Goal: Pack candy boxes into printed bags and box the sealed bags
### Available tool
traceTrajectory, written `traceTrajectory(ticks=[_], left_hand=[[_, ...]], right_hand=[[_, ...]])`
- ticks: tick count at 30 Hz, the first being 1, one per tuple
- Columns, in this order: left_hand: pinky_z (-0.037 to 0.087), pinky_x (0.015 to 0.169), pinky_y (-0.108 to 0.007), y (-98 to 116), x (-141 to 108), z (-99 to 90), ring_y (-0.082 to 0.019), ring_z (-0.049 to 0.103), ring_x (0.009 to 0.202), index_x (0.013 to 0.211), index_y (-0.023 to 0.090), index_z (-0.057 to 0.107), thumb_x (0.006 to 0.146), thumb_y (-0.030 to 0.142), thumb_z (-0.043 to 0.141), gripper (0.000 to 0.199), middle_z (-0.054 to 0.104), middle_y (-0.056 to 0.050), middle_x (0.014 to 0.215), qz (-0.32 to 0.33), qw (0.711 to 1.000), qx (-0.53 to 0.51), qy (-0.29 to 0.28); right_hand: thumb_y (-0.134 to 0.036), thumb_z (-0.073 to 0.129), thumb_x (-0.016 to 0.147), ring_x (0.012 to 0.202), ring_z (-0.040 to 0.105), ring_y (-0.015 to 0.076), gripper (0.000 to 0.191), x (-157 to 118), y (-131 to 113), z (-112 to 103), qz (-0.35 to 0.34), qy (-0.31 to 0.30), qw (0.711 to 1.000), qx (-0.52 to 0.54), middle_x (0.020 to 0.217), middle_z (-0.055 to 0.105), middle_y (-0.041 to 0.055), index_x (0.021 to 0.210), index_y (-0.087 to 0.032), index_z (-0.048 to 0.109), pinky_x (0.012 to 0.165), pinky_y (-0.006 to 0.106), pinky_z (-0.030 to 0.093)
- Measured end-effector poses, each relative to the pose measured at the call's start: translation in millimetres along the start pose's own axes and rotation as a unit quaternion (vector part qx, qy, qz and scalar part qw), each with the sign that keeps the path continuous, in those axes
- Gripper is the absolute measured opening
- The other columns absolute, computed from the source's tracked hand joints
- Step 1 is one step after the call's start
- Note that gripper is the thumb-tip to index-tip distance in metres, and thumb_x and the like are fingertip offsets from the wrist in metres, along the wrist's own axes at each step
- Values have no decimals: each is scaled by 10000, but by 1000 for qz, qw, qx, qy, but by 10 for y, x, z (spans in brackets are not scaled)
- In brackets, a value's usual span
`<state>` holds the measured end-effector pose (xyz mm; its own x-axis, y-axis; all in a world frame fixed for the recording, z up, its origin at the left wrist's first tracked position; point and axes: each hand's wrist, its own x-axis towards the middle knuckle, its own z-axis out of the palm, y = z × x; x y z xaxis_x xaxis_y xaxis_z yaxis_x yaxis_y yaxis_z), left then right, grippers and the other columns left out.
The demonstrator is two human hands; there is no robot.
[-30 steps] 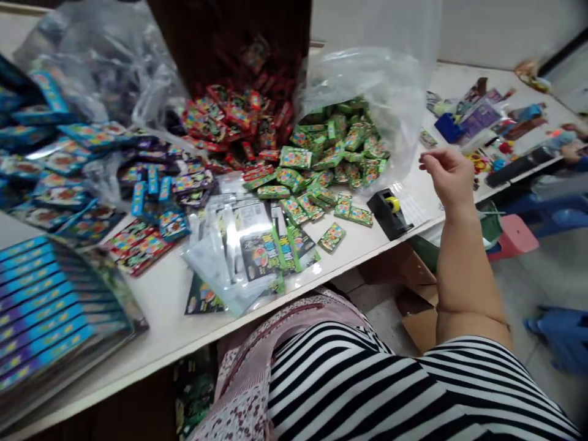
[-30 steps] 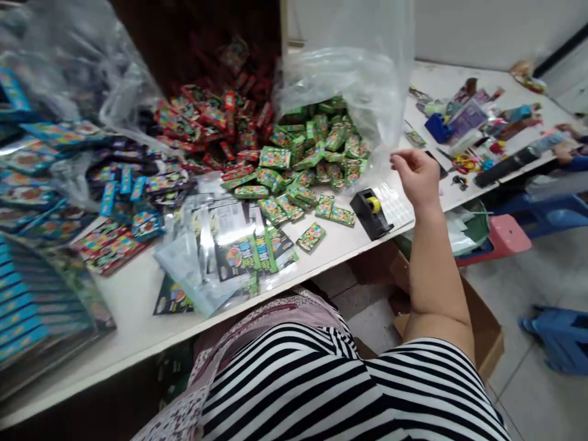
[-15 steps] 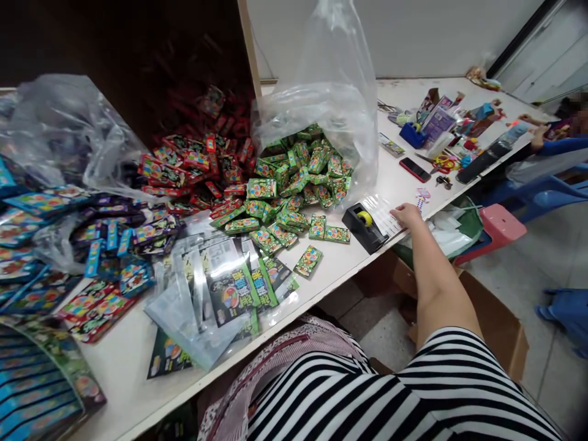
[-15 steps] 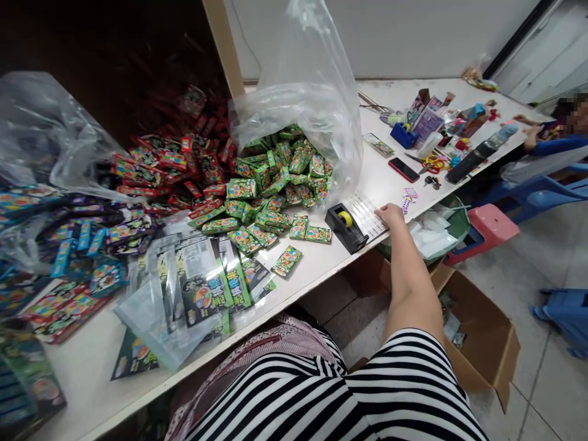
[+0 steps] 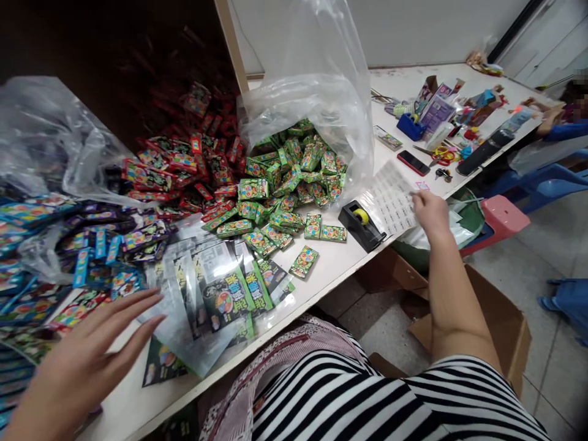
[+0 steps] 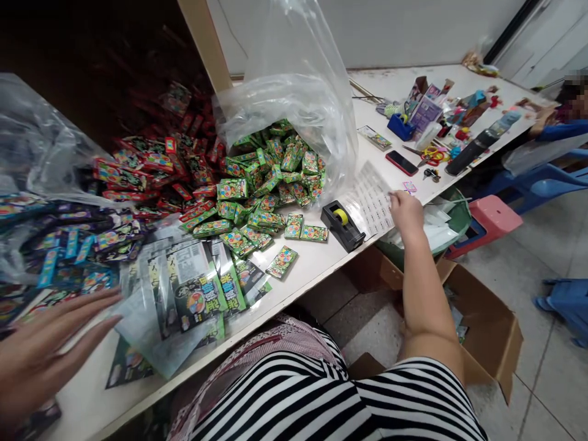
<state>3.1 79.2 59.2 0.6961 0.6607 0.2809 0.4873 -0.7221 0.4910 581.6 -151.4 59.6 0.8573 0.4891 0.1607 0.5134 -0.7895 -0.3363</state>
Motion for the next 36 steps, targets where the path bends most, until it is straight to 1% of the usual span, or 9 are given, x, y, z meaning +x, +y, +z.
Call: traceTrajectory(ticks=[3,6,9,12,15,19,25,31,36], left_hand=[[542,990,-494,249,249,346,-271,671,1122,1266,617,552,850,450,644,458,676,155,1254,-42,996,-77,-30],[503,1045,-509,576,496,737,-298,578,1301,1491,440,357,840,544,668,729,599,-44,1418,-62,965,-243,-76],[543,983,-459,753,668,1065,-321,547,1336,1563,296,200,798,646,673,966,448,-198,1528,-116,906,-398,-85],[586,869,-394,722,669,1211,-270,652,1185,1520,273,261,848,663,596,846,551,-189,1421,-207,838,-501,-57],[588,802,-343,629,500,1194,-233,693,1040,1416,230,397,813,597,684,762,671,-132,1219,-235,814,-532,0],[571,833,-321,586,242,1115,-195,679,1000,1413,253,390,796,480,744,746,669,-77,1197,-209,826,-515,97],[564,760,-291,517,50,1154,-167,664,870,1402,294,430,820,387,752,671,675,-27,1031,-174,848,-491,95],[447,1054,-432,554,72,948,-220,574,1179,1237,260,558,882,310,700,385,634,-66,1225,-27,951,-137,276],[427,1035,-457,825,307,828,-243,601,1107,1105,181,615,927,321,643,229,703,-86,1076,58,991,-27,122]], right_hand=[[-447,550,873,733,597,199,269,-493,-225,-312,-59,76,967,234,838,674,34,966,-225,671,680,315,465],[-539,611,823,648,566,183,296,-1000,-593,-289,-60,-21,919,390,767,635,2,925,-261,623,609,310,472],[-579,592,821,715,619,221,305,-1448,-1007,75,-52,-211,881,421,824,669,17,928,-293,584,679,366,534],[-610,601,783,727,630,243,330,-1835,-1332,517,-45,-318,824,467,813,671,20,878,-298,551,722,410,551],[-620,610,783,764,651,253,345,-2099,-1489,790,-62,-409,767,490,832,687,32,880,-295,550,764,431,558],[-556,674,787,1006,664,251,411,-2121,-1607,924,-137,-476,716,491,1068,707,66,1083,-293,563,873,420,550],[-471,746,757,774,615,163,368,-1878,-1999,1069,-151,-338,732,571,843,637,2,1025,-274,588,654,288,522],[-405,763,763,733,610,147,250,-1916,-2187,1065,-197,-314,742,558,840,669,2,938,-258,664,672,294,524],[-376,743,805,770,651,160,203,-1962,-2180,968,-230,-294,756,537,916,715,28,953,-249,686,700,313,546]])
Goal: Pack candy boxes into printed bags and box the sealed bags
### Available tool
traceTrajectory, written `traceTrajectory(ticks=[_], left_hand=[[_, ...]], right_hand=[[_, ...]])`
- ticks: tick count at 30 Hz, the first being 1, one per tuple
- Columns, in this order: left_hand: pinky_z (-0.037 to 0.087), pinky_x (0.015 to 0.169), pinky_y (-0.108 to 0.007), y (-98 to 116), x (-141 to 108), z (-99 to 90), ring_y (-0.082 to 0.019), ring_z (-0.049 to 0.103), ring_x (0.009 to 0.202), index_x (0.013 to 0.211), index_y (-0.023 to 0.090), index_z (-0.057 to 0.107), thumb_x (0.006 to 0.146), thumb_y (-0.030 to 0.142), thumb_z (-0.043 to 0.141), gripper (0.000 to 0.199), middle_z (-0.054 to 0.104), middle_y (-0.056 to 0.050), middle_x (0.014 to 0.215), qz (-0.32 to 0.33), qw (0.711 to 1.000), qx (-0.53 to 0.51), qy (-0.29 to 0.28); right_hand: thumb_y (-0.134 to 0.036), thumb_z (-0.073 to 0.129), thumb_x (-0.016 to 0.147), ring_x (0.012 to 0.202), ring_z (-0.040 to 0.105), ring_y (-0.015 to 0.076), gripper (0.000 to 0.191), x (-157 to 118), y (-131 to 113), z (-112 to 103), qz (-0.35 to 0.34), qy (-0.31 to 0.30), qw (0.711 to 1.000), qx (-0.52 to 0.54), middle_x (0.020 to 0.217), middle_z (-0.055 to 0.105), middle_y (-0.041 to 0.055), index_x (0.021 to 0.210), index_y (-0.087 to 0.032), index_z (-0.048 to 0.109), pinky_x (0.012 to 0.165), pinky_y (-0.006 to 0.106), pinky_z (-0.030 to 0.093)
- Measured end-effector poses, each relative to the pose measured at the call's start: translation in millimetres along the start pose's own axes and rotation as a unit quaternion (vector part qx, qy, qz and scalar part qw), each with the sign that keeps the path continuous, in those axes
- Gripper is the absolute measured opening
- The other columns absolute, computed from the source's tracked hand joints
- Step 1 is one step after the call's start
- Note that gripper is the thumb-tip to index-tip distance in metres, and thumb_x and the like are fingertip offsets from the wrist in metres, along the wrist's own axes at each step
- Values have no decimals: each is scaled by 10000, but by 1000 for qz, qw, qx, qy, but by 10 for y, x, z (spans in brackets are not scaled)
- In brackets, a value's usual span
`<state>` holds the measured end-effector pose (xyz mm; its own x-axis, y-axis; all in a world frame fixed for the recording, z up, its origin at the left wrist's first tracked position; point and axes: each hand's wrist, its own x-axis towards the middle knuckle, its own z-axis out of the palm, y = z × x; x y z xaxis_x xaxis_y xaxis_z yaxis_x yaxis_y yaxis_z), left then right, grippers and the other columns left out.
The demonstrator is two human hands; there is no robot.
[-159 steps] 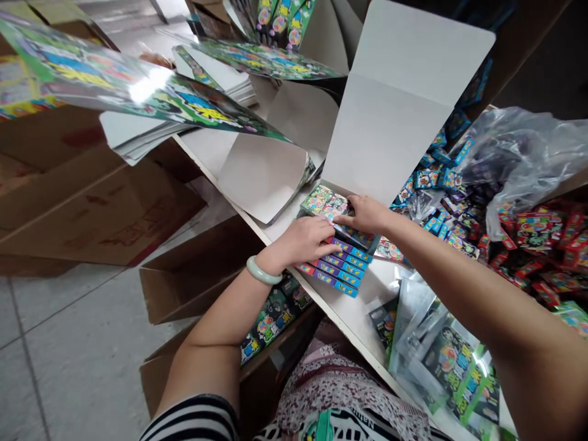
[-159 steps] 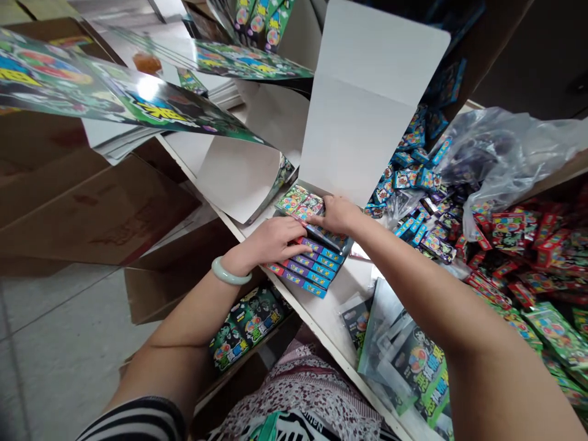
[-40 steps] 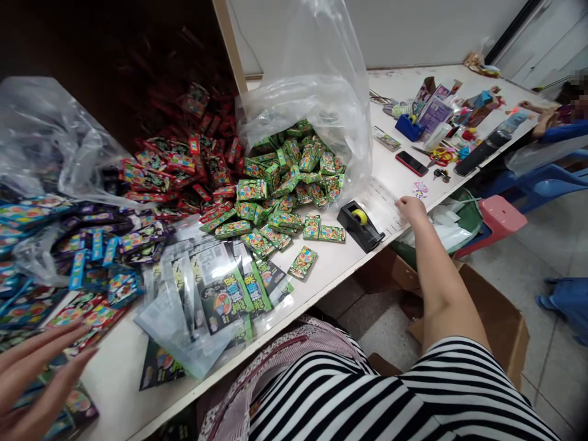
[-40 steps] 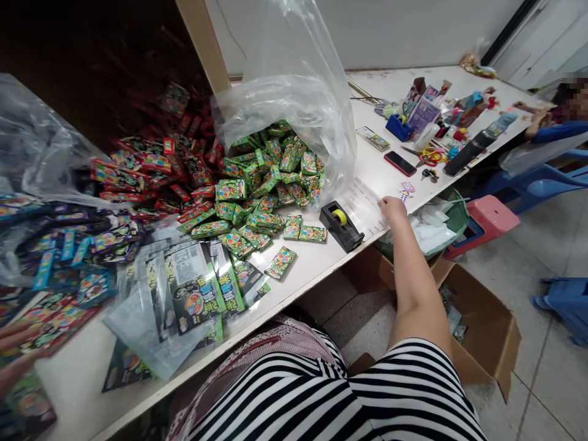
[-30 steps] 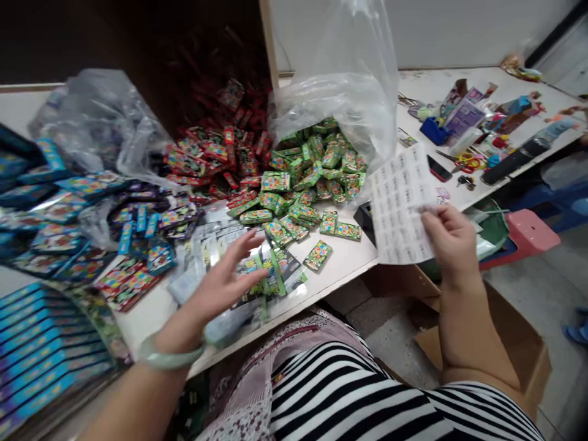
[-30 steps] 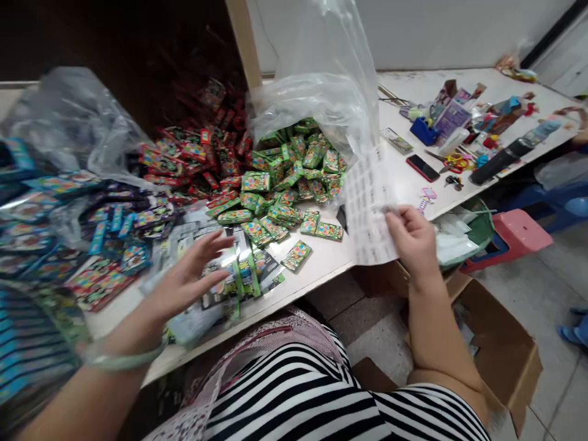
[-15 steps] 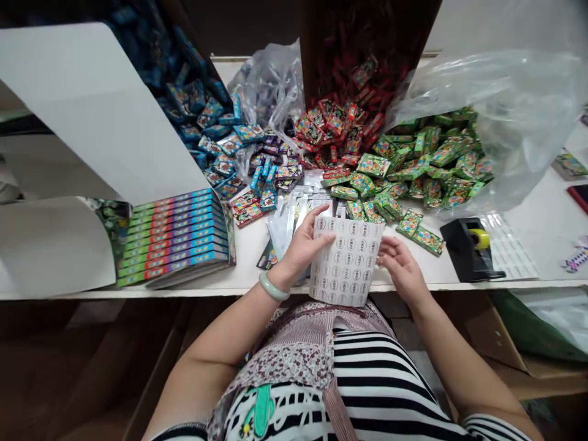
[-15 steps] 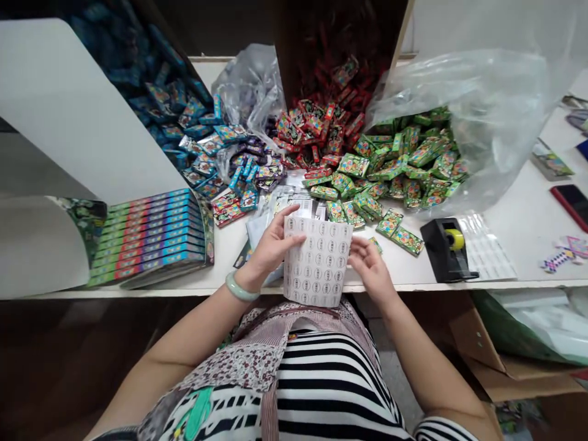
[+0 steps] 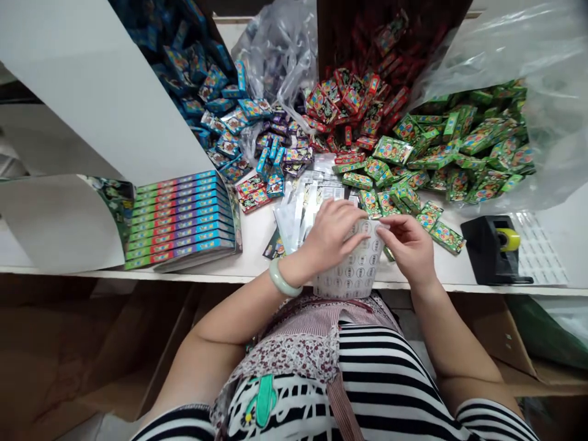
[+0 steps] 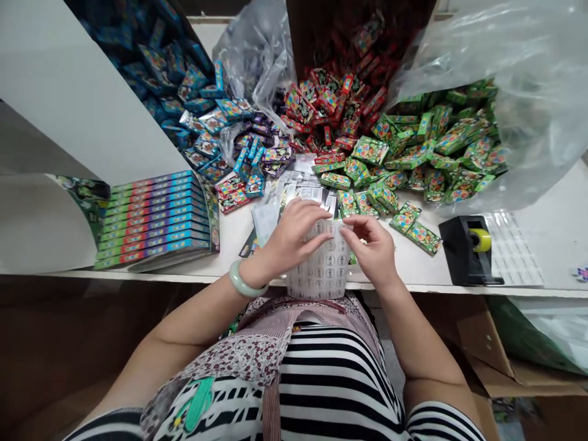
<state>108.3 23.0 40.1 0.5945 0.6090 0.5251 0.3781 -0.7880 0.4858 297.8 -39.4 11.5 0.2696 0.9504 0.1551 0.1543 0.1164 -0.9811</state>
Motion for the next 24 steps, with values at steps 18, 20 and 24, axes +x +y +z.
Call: traceTrajectory(ticks=[18,20,24], left_hand=[[522,816,-270,65,123,10,-130,663,871,944,177,705,892,222,643,92,738,-37,936,-171,948,-258,-75],[516,810,-280,82,122,17,-133,651,845,886,178,707,902,221,629,90,726,-34,881,-154,960,-223,-75],[511,776,-270,75,112,32,-123,640,795,822,176,701,890,208,626,106,721,-24,831,-170,956,-220,-90]], right_hand=[[-406,729,807,619,607,129,202,97,-257,-191,-13,-120,988,-98,724,685,3,832,-214,669,569,263,483],[-415,733,806,620,607,131,211,100,-242,-203,-15,-120,987,-105,716,681,3,829,-215,670,571,265,483],[-360,728,814,618,605,124,156,85,-210,-199,-26,-125,986,-103,725,678,-3,836,-218,667,565,255,484]])
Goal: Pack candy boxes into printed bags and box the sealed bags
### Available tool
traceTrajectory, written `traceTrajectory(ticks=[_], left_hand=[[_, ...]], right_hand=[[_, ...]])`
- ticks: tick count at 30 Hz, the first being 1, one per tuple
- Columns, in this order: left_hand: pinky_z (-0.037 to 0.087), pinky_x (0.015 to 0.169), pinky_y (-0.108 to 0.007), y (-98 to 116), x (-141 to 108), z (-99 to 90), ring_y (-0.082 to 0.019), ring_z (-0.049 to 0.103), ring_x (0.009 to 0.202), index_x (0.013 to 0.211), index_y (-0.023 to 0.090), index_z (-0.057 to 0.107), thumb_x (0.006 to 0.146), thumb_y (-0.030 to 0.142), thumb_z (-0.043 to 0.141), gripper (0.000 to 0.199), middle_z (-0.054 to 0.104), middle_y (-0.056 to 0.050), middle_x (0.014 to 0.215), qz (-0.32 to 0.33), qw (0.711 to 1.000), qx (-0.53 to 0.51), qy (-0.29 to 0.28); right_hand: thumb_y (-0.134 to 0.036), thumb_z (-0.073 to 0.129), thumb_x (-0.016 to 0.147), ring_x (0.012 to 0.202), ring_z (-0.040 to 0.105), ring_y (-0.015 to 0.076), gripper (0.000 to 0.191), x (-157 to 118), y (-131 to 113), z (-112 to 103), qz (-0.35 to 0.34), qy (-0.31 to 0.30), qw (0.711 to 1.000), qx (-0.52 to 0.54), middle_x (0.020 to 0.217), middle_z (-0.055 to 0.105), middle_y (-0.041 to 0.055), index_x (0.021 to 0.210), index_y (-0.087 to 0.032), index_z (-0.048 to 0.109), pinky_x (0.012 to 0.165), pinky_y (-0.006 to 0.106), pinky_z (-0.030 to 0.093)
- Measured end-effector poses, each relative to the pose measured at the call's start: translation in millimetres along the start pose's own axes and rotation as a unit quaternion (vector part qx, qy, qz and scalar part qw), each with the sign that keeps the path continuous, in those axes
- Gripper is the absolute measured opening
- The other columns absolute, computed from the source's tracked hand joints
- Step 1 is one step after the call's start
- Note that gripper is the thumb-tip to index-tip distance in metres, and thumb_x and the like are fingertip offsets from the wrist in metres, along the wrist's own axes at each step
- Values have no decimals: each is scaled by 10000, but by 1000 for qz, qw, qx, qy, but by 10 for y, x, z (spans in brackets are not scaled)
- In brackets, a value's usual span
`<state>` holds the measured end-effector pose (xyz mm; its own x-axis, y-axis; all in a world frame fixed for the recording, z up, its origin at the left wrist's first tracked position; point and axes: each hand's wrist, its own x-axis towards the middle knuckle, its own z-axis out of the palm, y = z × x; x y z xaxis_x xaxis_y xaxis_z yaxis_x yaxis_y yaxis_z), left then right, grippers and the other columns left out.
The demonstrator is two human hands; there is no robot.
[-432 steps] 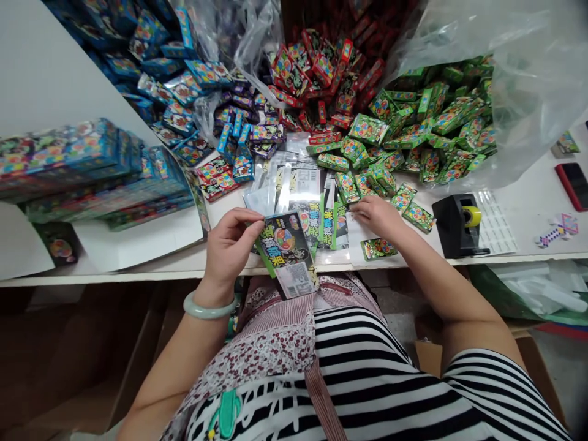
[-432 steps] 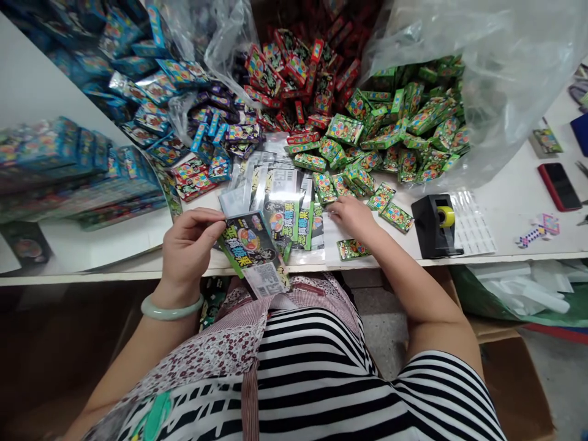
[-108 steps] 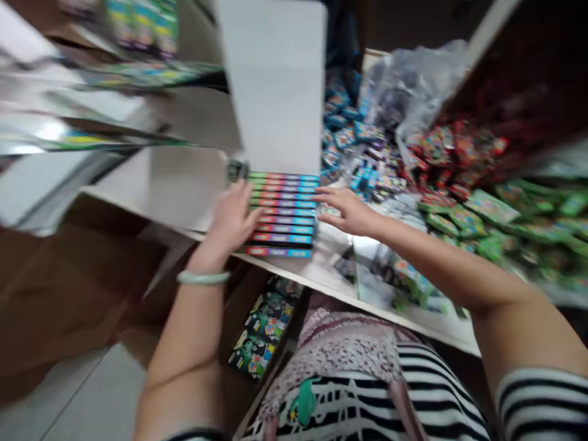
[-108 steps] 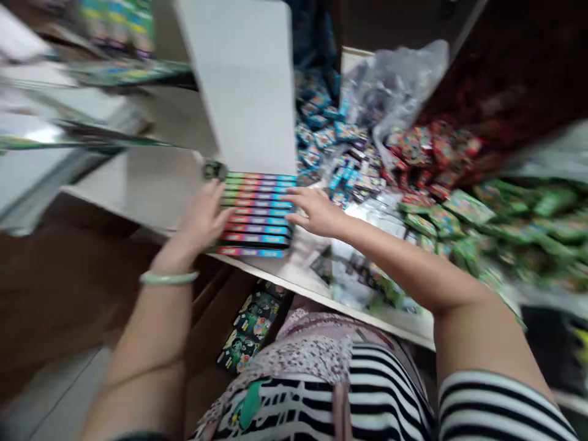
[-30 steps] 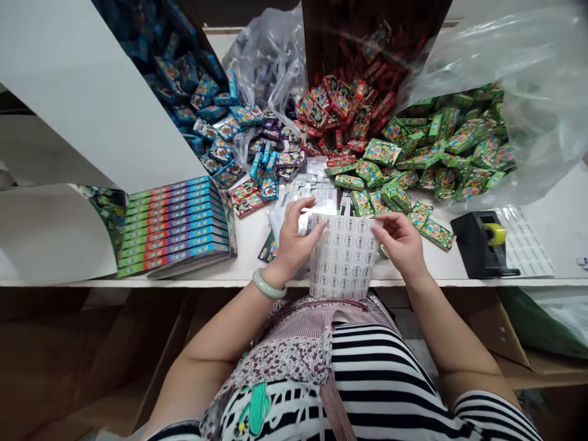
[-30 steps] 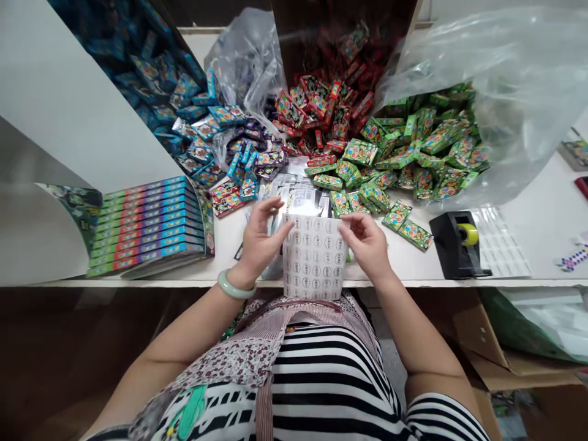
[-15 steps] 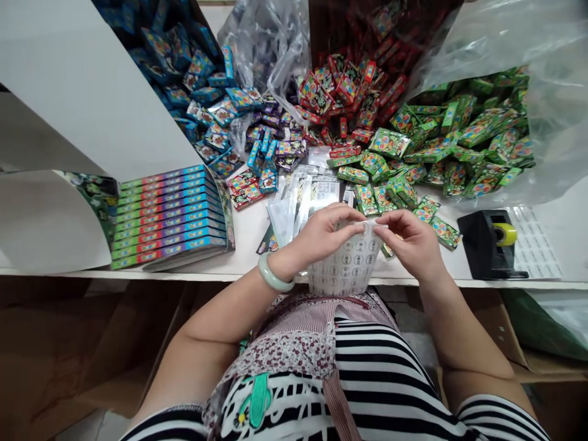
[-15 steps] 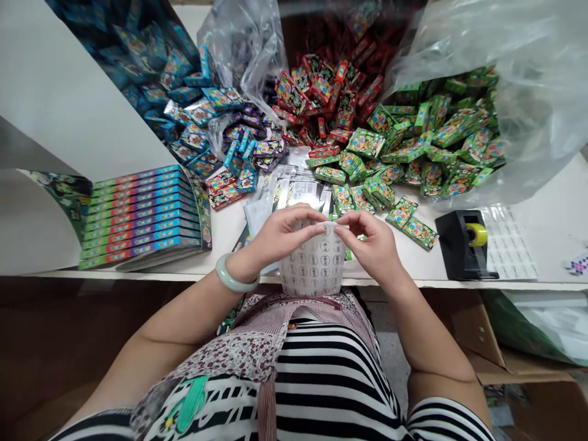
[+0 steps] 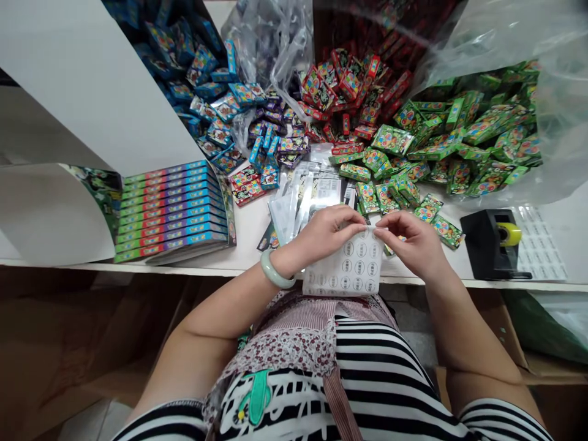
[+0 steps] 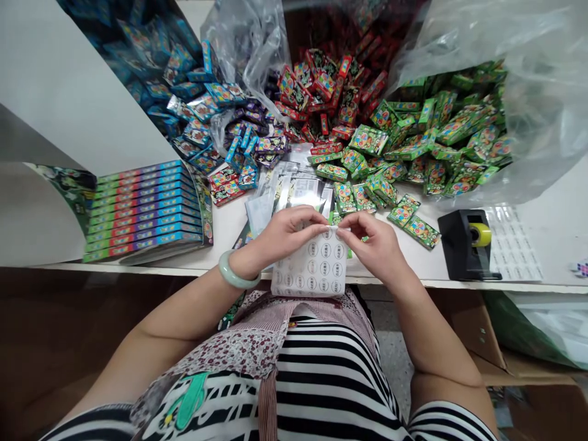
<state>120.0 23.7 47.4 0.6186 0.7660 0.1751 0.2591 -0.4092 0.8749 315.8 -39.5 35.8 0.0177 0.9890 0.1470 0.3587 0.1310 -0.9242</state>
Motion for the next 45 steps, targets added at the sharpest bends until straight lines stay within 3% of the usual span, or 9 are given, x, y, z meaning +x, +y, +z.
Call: traceTrajectory(ticks=[7,13,17,20,23,31,35,40,45], left_hand=[[502,729,-239,-32,11,16,-105,635,753,781,165,684,850,220,635,101,724,-12,802,-63,996,-66,-7],[487,712,-260,-51,-16,79,-114,619,730,747,167,672,851,228,641,124,705,-8,761,-59,997,-39,6],[492,731,-263,-32,-29,67,-118,625,753,774,174,676,880,242,620,138,708,-10,782,-43,999,-30,-13],[504,785,-270,-56,-56,-5,-130,641,838,901,179,688,876,272,649,103,727,-27,896,-28,999,-31,-7],[505,795,-281,-125,-104,-74,-139,641,851,904,174,682,865,296,669,129,723,-30,899,-37,999,-21,7],[529,831,-307,-212,-155,-80,-145,675,866,925,173,730,819,291,700,162,758,-43,940,-82,994,-64,-26],[531,749,-274,-219,-148,-69,-125,665,777,866,162,726,820,282,685,135,753,-36,868,-97,990,-93,-33],[527,778,-280,-201,-144,-26,-121,653,779,804,166,713,826,269,681,111,739,-28,824,-81,994,-77,-18],[524,797,-281,-180,-160,-5,-124,655,803,829,172,715,843,281,677,117,739,-31,846,-61,996,-67,-20]], right_hand=[[-256,660,861,681,624,138,25,-62,43,33,-54,20,998,-38,777,687,-4,868,-239,677,634,275,519],[-287,675,876,1000,650,225,60,-36,27,10,-121,19,987,-101,986,721,54,929,-259,681,864,386,532],[-321,671,884,850,665,202,94,8,27,14,-94,-36,989,-112,906,736,42,946,-254,693,774,355,537],[-299,661,880,786,663,189,67,20,47,11,-71,-24,991,-114,855,734,33,891,-243,695,713,325,526],[-278,665,863,775,661,186,48,15,68,7,-56,-20,992,-114,838,728,27,867,-238,690,703,316,519],[-221,634,874,810,662,176,66,-4,93,39,-70,-48,991,-104,857,723,13,887,-245,694,744,311,517],[-232,638,876,787,660,177,54,-9,89,45,-71,-43,992,-91,832,720,11,872,-247,690,718,312,514],[-302,672,881,915,664,219,93,37,65,66,-109,-65,984,-126,954,739,42,960,-260,697,840,381,495],[-278,652,879,809,653,205,71,74,52,84,-105,-98,981,-134,827,724,24,822,-245,676,770,354,471]])
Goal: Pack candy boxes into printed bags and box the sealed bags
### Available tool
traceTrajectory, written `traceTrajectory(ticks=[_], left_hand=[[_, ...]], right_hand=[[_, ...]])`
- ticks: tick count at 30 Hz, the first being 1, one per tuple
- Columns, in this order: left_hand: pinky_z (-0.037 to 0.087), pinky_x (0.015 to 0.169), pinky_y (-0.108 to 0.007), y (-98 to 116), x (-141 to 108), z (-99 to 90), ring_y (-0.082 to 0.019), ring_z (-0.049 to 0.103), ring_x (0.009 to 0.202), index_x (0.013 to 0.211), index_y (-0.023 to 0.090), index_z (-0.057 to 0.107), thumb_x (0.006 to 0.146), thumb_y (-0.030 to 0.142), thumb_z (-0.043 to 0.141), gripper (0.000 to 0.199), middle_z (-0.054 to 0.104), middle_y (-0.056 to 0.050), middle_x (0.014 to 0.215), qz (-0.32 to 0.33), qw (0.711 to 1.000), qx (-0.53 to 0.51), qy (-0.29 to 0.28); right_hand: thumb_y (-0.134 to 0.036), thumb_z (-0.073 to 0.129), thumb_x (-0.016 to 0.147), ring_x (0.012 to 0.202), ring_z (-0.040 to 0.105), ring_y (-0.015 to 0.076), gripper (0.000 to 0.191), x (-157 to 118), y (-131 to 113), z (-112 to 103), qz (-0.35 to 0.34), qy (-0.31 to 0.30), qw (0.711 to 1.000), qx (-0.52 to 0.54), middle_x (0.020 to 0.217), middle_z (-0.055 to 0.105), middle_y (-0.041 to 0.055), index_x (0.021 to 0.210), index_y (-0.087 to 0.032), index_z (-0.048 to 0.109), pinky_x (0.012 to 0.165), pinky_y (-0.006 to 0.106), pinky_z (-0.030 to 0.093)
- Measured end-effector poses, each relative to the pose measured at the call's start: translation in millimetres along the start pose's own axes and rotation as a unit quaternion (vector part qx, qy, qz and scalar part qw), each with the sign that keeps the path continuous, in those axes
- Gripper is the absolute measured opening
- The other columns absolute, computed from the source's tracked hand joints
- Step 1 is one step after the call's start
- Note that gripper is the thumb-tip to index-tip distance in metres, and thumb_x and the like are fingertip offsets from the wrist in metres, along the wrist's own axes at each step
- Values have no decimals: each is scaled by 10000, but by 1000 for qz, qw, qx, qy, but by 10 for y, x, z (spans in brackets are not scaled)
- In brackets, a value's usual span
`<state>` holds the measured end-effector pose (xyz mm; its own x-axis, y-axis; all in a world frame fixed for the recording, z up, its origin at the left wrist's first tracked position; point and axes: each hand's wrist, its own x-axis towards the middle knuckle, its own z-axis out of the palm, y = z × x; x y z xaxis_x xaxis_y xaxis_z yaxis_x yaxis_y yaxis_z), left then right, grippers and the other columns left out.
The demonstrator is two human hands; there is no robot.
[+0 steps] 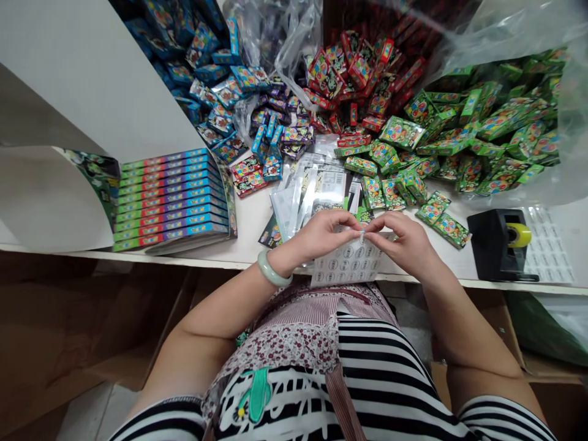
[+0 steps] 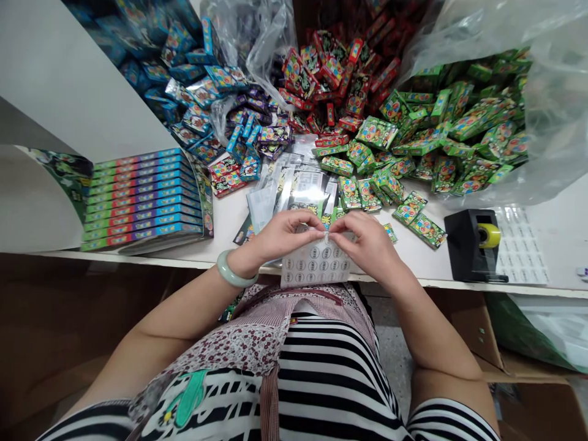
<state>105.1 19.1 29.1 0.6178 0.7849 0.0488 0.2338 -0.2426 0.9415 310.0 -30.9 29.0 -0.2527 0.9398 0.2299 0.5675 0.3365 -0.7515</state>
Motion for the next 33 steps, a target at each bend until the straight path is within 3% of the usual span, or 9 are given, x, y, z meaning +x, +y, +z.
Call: traceTrajectory(ticks=[9,14,18,23,28,33], left_hand=[[515,814,-291,-49,-14,4,-135,651,825,825,174,702,870,255,648,107,723,-24,841,-3,1000,25,-3],[517,894,-316,-120,-65,-83,-163,659,964,1006,189,699,807,275,728,219,734,-49,1035,3,999,22,44],[516,867,-307,-146,-105,-111,-156,665,907,924,175,704,835,257,689,122,735,-39,946,-7,998,22,52],[519,891,-303,-159,-102,-72,-162,674,948,991,171,709,828,302,708,209,738,-55,1005,-9,999,-24,43],[510,922,-302,-152,-106,-89,-162,677,967,975,176,722,844,312,695,191,746,-51,1010,-13,999,-28,37],[509,832,-284,-156,-104,-74,-144,663,850,864,161,714,853,285,670,132,736,-37,886,-30,999,-22,28]], right_hand=[[-250,640,873,805,653,205,51,-24,10,46,9,1,1000,-5,825,727,23,833,-246,671,754,344,467],[-273,632,878,775,644,193,64,-29,57,48,36,19,999,19,804,714,17,834,-241,668,723,326,483],[-295,657,872,809,649,205,58,0,38,46,28,12,1000,6,848,727,27,890,-244,677,743,341,485],[-295,670,874,827,658,225,56,71,-32,62,16,-4,999,-46,853,743,35,878,-245,694,796,381,462],[-308,665,875,774,651,201,84,88,-4,72,51,-21,998,10,826,732,30,862,-235,705,721,334,469],[-316,658,875,743,645,192,106,93,13,59,54,-40,997,29,789,719,24,831,-230,701,692,318,463]])
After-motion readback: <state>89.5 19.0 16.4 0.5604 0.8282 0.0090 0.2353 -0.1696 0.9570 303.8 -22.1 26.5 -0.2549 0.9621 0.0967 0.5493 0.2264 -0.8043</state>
